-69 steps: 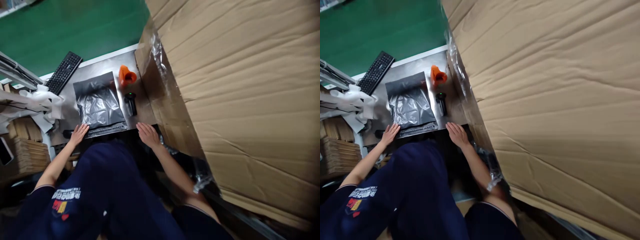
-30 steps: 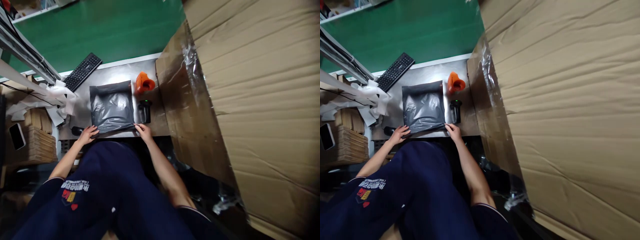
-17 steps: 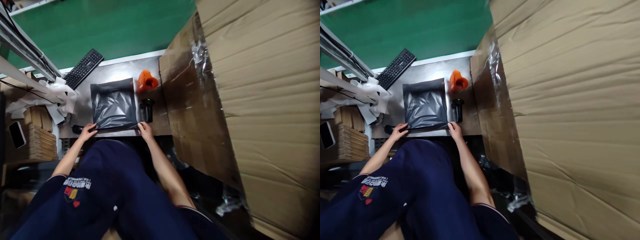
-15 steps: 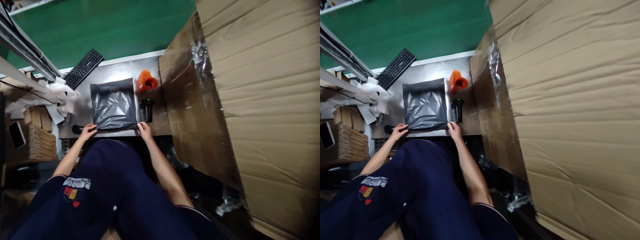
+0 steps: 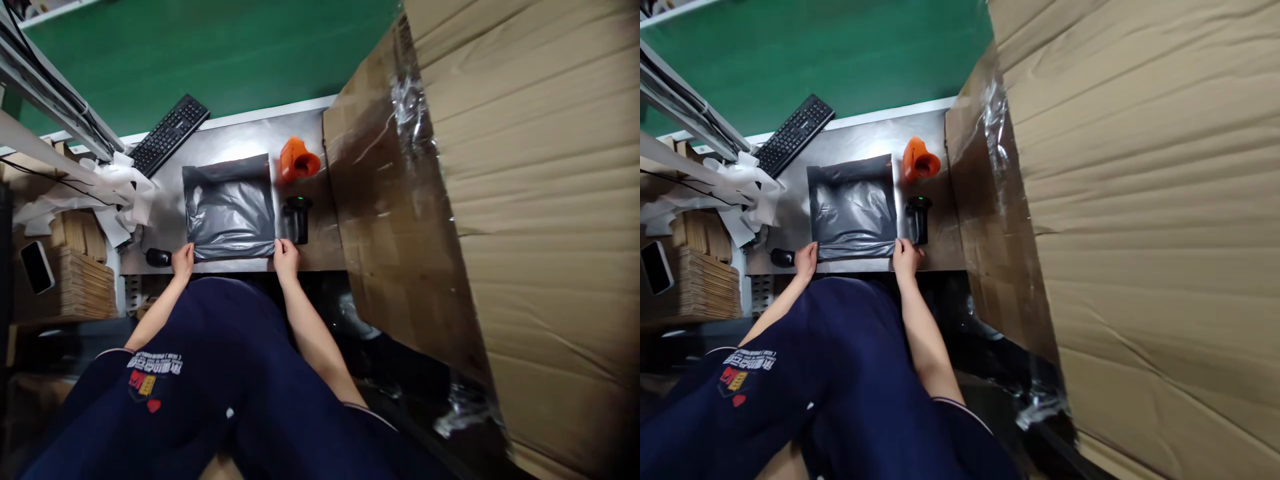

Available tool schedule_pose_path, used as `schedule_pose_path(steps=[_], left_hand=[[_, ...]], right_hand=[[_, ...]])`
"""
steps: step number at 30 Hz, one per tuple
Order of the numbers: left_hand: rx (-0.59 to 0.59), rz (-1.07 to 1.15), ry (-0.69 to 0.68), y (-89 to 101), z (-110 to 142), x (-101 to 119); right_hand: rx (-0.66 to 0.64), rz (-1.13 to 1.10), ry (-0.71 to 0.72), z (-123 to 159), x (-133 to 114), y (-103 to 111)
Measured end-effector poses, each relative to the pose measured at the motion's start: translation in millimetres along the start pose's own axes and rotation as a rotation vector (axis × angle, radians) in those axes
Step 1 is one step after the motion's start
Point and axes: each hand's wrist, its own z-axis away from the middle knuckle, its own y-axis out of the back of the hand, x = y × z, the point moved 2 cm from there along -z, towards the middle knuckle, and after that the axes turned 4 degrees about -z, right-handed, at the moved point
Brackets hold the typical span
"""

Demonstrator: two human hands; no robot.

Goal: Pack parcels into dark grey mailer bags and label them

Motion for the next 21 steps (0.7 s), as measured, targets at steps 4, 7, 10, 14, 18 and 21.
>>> schedule_pose_path(steps=[4,7,10,14,18,21], left_hand=[[-0.032,-0.113,-0.038,-6.5,-17,0],[-0.046,-0.175,-0.077,-3.8,-19,3],[-0.035,-0.329,-0.078,4.7,-10,15],[-0.192,-0.471,-0.331,1.6,2,43],[-0.563,-0.483,-0.679,-18.1,9,49],[-0.532,-0.525,-0.530,-22.9,10,31]], right_hand=[[0.087,0.314,0.035,1,-4,-7],[0.126,0.329,0.109,4,-9,-3],[0.151,0.342,0.146,12,-24,2],[-0.251,0.374,0.484,35,-71,-25],[-0.660,0.444,0.671,51,-89,-54],[-0.506,0.513,0.457,43,-64,-44]])
